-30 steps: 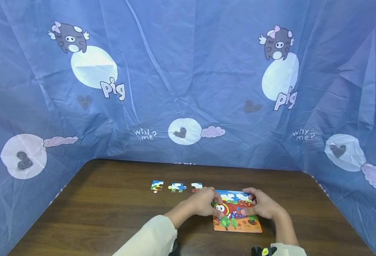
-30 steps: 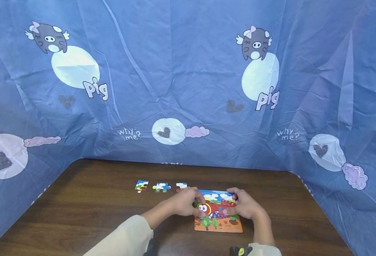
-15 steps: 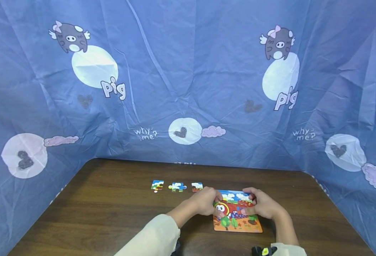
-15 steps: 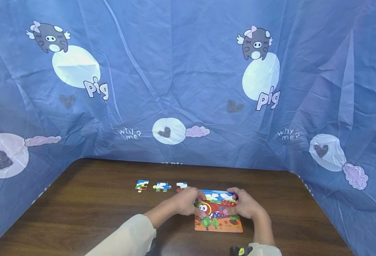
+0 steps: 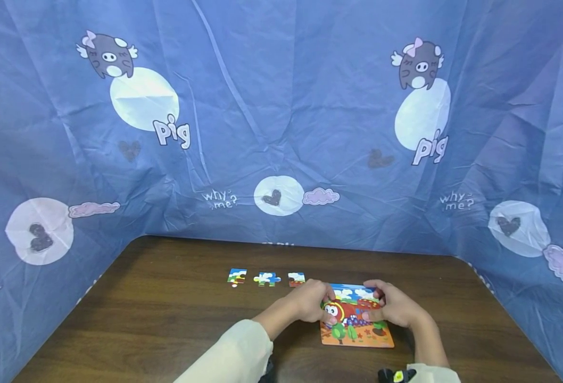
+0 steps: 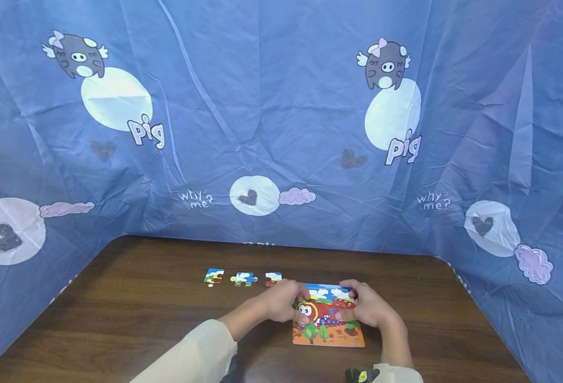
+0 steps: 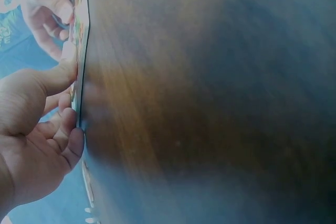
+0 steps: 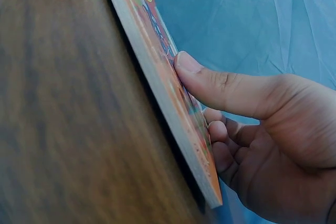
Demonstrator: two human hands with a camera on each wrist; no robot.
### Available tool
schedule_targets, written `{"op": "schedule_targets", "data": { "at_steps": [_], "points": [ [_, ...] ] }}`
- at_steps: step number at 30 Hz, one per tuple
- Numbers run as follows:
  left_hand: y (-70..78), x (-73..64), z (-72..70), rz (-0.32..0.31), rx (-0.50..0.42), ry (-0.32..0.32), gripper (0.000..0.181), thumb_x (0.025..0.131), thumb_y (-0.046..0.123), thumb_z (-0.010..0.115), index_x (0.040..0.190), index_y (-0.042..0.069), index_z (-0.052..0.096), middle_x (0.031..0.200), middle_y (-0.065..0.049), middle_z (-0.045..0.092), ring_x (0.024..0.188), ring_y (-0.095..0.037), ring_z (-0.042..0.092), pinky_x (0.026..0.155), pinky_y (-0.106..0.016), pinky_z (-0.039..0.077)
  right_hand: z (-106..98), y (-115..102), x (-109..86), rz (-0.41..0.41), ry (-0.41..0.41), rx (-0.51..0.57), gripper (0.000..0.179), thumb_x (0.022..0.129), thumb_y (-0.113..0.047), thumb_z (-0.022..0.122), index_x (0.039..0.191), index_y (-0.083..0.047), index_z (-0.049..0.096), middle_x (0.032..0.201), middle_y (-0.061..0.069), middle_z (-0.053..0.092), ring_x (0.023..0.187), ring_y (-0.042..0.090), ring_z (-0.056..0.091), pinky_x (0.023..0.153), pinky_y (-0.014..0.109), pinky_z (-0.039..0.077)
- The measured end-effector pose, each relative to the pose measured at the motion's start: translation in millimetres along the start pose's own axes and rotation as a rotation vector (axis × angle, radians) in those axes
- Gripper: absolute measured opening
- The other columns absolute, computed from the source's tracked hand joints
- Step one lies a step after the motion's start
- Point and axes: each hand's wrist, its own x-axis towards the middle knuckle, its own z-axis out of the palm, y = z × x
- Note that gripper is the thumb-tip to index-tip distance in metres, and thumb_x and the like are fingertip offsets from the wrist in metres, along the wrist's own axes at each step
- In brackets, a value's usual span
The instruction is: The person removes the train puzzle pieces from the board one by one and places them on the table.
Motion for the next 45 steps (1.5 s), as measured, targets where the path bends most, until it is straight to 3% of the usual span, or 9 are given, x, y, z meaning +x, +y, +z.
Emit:
{"op": "schedule_targets", "data": {
  "at_steps": [6, 10, 16, 25, 35, 45],
  "points": [
    [-0.4, 1.0, 1.0, 0.010, 0.010, 0.011, 0.040, 0.078, 0.035, 0.091, 0.106, 0.013, 0.073, 0.092, 0.007, 0.065, 0.085, -0.002, 0.057, 0.080, -0.020, 0.050, -0.4, -1.4, -0.4, -0.046, -0.019, -0.007, 0.044, 0.075, -0.009, 0.090, 0.113, -0.005, 0.071, 0.100, 0.008, 0.060, 0.087, 0.023, 0.051, 0.073, 0.033, 0.044],
    [-1.0, 1.6, 1.5, 0.017, 0.020, 0.019, 0.039, 0.077, 0.035, 0.092, 0.104, 0.014, 0.073, 0.090, 0.008, 0.066, 0.084, -0.001, 0.057, 0.080, -0.018, 0.049, -1.0, -3.4, -1.0, -0.061, -0.054, 0.000, 0.032, 0.077, -0.007, 0.089, 0.106, -0.006, 0.077, 0.097, 0.007, 0.065, 0.082, 0.022, 0.051, 0.070, 0.032, 0.044],
    [-1.3, 1.1, 1.2, 0.015, -0.003, 0.000, 0.038, 0.079, 0.035, 0.090, 0.105, 0.013, 0.072, 0.090, 0.008, 0.065, 0.082, -0.002, 0.056, 0.078, -0.019, 0.049, -2.7, -5.1, -1.3, -0.045, -0.063, -0.017, 0.030, 0.076, -0.007, 0.089, 0.105, -0.009, 0.080, 0.108, 0.005, 0.070, 0.087, 0.021, 0.051, 0.074, 0.035, 0.044],
    [-1.4, 2.0, 1.3, 0.032, -0.011, -0.002, 0.038, 0.079, 0.033, 0.091, 0.105, 0.013, 0.071, 0.088, 0.008, 0.062, 0.080, -0.001, 0.053, 0.076, -0.019, 0.048, -2.3, -1.0, -1.2, -0.070, -0.084, -0.038, 0.033, 0.074, -0.013, 0.091, 0.105, -0.012, 0.081, 0.110, 0.005, 0.068, 0.099, 0.021, 0.055, 0.082, 0.037, 0.047],
    [1.9, -0.5, -1.1, 0.056, -0.032, 0.036, 0.036, 0.078, 0.028, 0.091, 0.101, 0.016, 0.066, 0.088, 0.006, 0.051, 0.082, -0.005, 0.047, 0.074, -0.020, 0.043, -1.5, -0.3, 0.1, -0.051, -0.090, -0.015, 0.034, 0.074, -0.010, 0.091, 0.106, -0.010, 0.080, 0.113, 0.006, 0.071, 0.100, 0.019, 0.059, 0.084, 0.037, 0.049],
    [0.5, -2.3, -2.2, 0.072, -0.215, 0.052, 0.016, 0.089, 0.009, 0.080, 0.097, 0.013, 0.067, 0.093, 0.005, 0.064, 0.083, -0.004, 0.056, 0.080, -0.021, 0.047, -2.0, -0.2, -0.1, -0.073, -0.108, 0.012, 0.034, 0.075, -0.007, 0.089, 0.107, -0.006, 0.079, 0.107, 0.006, 0.070, 0.082, 0.020, 0.047, 0.069, 0.032, 0.041]
  ]
}}
